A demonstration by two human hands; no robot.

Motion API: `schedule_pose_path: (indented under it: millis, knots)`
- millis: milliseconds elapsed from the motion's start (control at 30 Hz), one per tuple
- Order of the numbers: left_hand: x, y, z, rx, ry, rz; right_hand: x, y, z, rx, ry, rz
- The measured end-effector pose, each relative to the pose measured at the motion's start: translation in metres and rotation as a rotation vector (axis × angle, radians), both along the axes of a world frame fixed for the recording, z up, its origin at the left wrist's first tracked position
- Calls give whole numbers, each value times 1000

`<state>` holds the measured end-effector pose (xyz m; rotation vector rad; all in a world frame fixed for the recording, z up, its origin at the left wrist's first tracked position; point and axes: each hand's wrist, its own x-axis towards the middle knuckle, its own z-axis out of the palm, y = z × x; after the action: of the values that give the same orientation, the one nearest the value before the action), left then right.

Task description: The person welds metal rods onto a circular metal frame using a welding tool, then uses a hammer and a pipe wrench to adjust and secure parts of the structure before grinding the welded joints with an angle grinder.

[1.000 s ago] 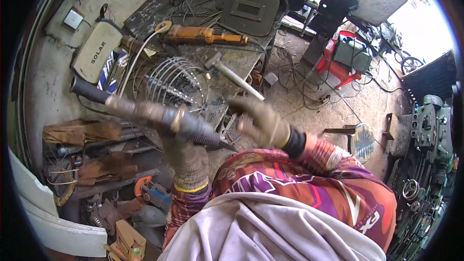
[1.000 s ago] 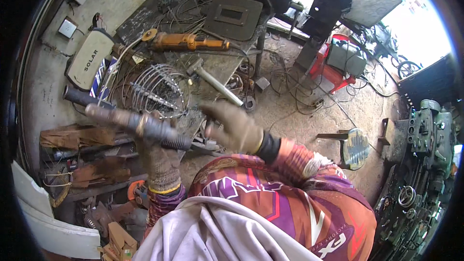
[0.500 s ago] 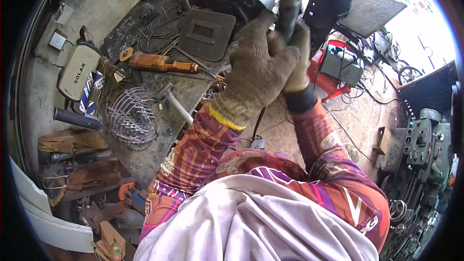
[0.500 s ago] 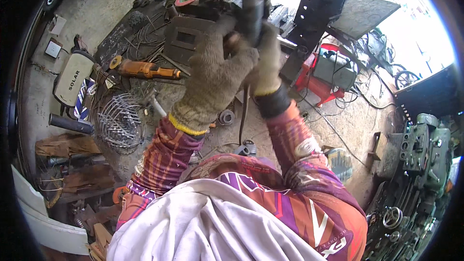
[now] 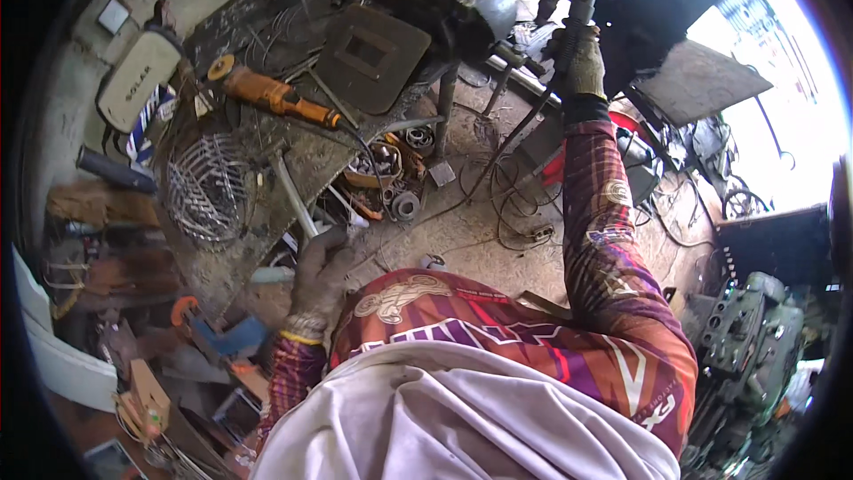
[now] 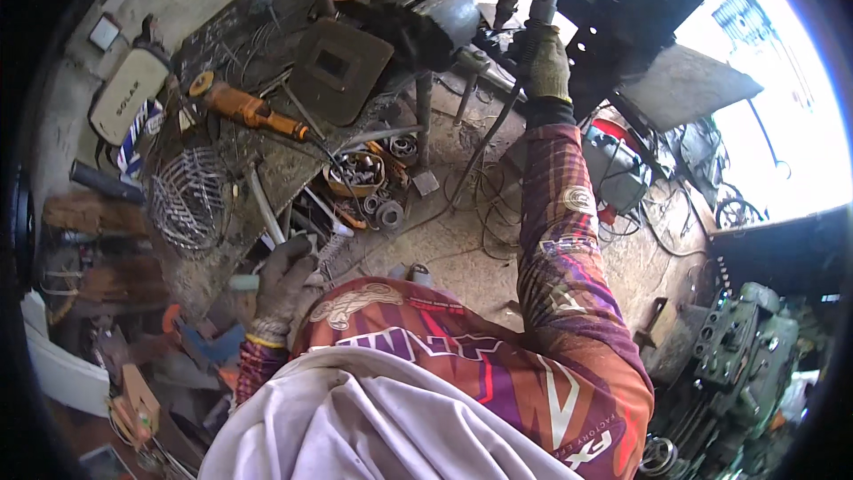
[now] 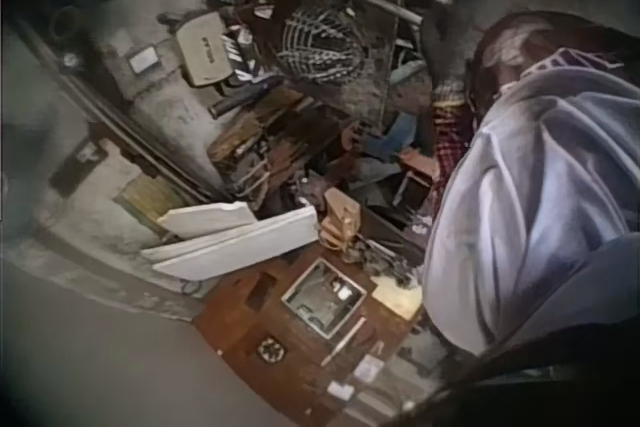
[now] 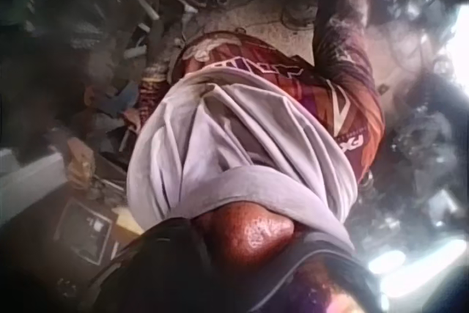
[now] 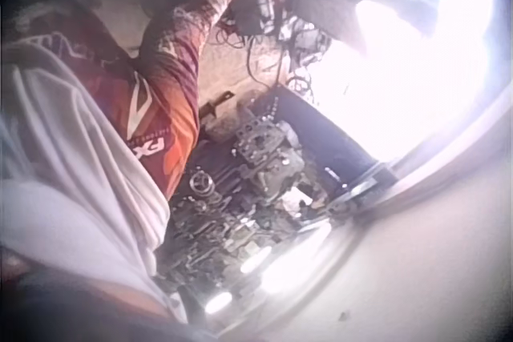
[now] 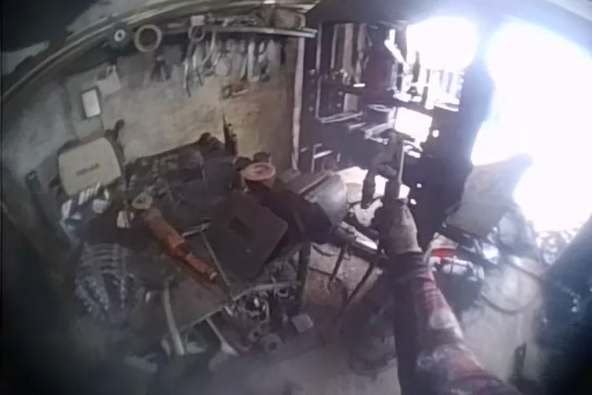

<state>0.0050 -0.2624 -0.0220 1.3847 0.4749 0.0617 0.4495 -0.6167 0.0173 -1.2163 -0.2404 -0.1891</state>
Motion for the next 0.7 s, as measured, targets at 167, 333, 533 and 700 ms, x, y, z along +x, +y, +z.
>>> schedule_pose_path:
  millis: [167, 333, 533, 700]
  knots:
    - [-50, 5, 12, 220, 147, 17, 17, 9, -29, -273, -47, 19]
    - [-83, 13, 18, 282, 171, 208, 38, 9, -62, -1306, -641, -423]
    - [-61, 18, 15, 536, 131, 317, 60, -11, -115, -1355, -616, -374]
    - [-24, 12, 17, 885, 172, 338, 56, -4, -128, -1373, -518, -381]
